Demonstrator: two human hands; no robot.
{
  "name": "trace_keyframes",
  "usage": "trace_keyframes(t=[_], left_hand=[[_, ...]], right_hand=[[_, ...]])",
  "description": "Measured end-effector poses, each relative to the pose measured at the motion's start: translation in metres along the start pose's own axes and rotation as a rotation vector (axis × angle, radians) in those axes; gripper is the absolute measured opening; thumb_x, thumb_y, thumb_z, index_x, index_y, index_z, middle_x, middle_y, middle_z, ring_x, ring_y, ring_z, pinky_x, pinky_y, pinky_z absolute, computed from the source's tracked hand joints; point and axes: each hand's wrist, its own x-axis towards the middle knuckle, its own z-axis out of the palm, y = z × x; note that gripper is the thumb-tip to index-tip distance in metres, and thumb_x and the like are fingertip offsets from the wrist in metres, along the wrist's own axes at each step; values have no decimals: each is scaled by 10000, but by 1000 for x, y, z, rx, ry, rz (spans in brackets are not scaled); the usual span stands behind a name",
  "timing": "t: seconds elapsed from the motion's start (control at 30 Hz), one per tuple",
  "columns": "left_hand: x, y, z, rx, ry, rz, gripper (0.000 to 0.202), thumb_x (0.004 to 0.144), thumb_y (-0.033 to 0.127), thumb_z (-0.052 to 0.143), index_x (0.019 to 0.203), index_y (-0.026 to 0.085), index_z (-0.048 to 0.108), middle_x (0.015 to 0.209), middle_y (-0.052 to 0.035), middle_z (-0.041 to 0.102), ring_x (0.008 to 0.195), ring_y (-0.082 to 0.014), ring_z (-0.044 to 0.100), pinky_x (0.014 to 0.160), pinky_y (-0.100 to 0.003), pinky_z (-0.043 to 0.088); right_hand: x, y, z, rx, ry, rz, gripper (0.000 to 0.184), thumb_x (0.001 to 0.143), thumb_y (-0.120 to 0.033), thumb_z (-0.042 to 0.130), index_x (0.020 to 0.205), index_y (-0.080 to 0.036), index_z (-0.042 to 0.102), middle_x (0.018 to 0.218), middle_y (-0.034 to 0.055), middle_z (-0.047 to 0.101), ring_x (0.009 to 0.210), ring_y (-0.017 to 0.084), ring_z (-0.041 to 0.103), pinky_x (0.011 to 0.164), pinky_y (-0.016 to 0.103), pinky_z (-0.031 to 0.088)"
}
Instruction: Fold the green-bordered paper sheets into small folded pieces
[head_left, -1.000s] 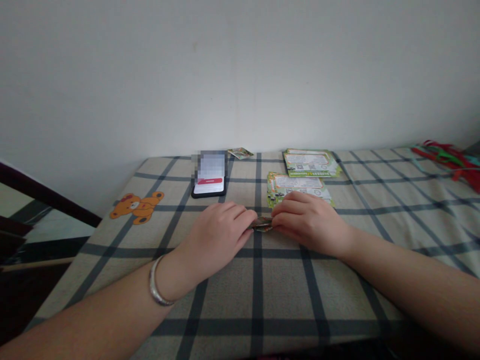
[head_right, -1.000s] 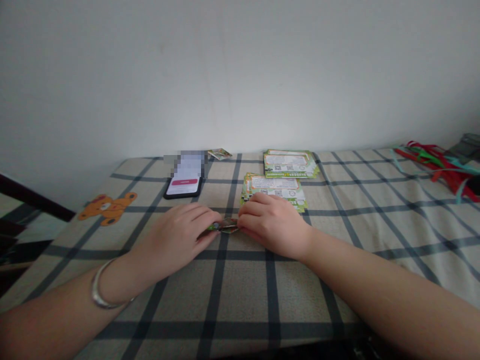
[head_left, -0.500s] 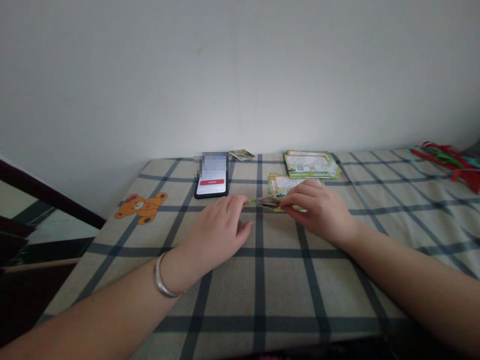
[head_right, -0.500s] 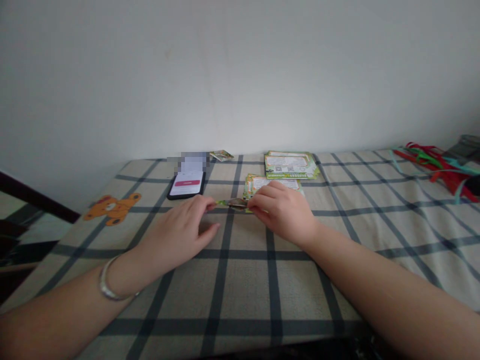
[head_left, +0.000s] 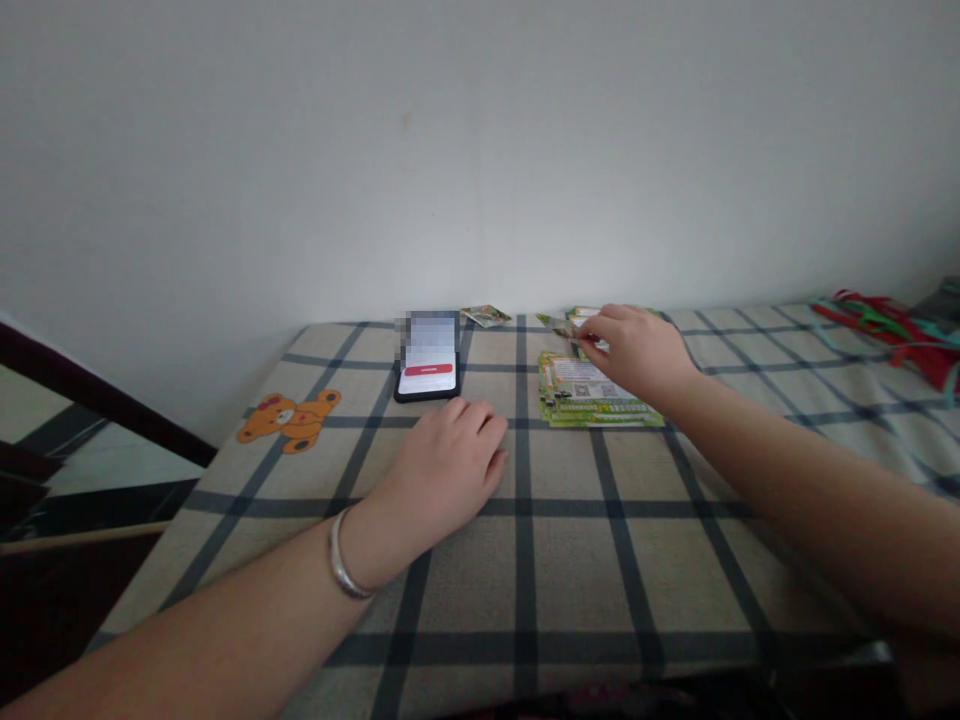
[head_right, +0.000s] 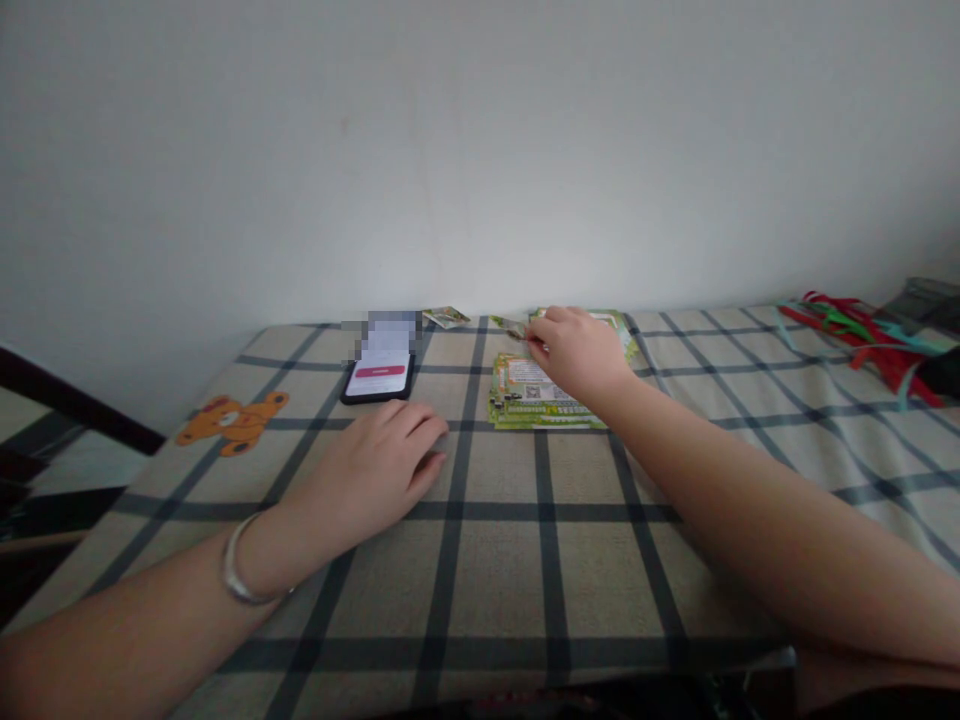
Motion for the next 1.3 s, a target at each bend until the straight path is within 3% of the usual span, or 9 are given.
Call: trace_keyframes(t=[0.2,0.53,0.7,0.83,1.0,1.13,1.3], left_hand=[[0,-3,-2,-9,-7,0,142,890,259,513,955,169,602,976,-74,596,915,-253,530,745,-395,482],[1,-6,-1,-18,-19,0,143,888,263,516,958,172,603,983,-72,595,921,-255,528,749,-398,480],[0,-6,-2,-25,-13,11,139,886,256,528,960,168,605,979,-73,595,917,-246,529,754,-390,480],[0,-6,-3,-19,-11,16,146,888,256,526,964,162,608,978,-81,596,921,-248,532,762,-393,482],[1,-5,-2,-9,-7,16,142,889,251,520,968,168,605,989,-77,596,927,-260,532,754,-406,488],[1,-4,-1,2,-6,27,143,888,247,521,973,166,603,995,-78,594,923,-261,534,748,-410,493],[3,-2,-1,-5,-17,18,159,893,250,515,991,164,604,1007,-80,594,938,-264,537,770,-418,493]], right_hand=[[43,-11,19,-83,-198,31,263,928,-315,442,962,-255,696,994,58,665,817,218,624,555,276,331],[71,-25,55,18,-146,54,175,876,-298,552,1013,-238,643,1059,65,665,949,246,620,693,312,434],[70,-20,55,143,-99,88,354,828,-334,616,1163,-233,568,1097,50,672,993,233,609,753,323,463],[61,-7,37,250,-82,79,421,822,-285,604,1229,-202,534,1145,55,657,866,172,630,758,307,479],[27,5,8,389,-108,90,207,809,-303,612,976,-206,685,998,48,687,760,169,634,759,336,490],[-11,3,-9,394,-280,-79,195,850,-352,581,950,-236,702,978,34,708,872,201,648,778,351,509],[-44,-9,-19,266,-294,-209,268,809,-371,652,1035,-230,688,1146,46,680,1034,249,625,919,419,495]])
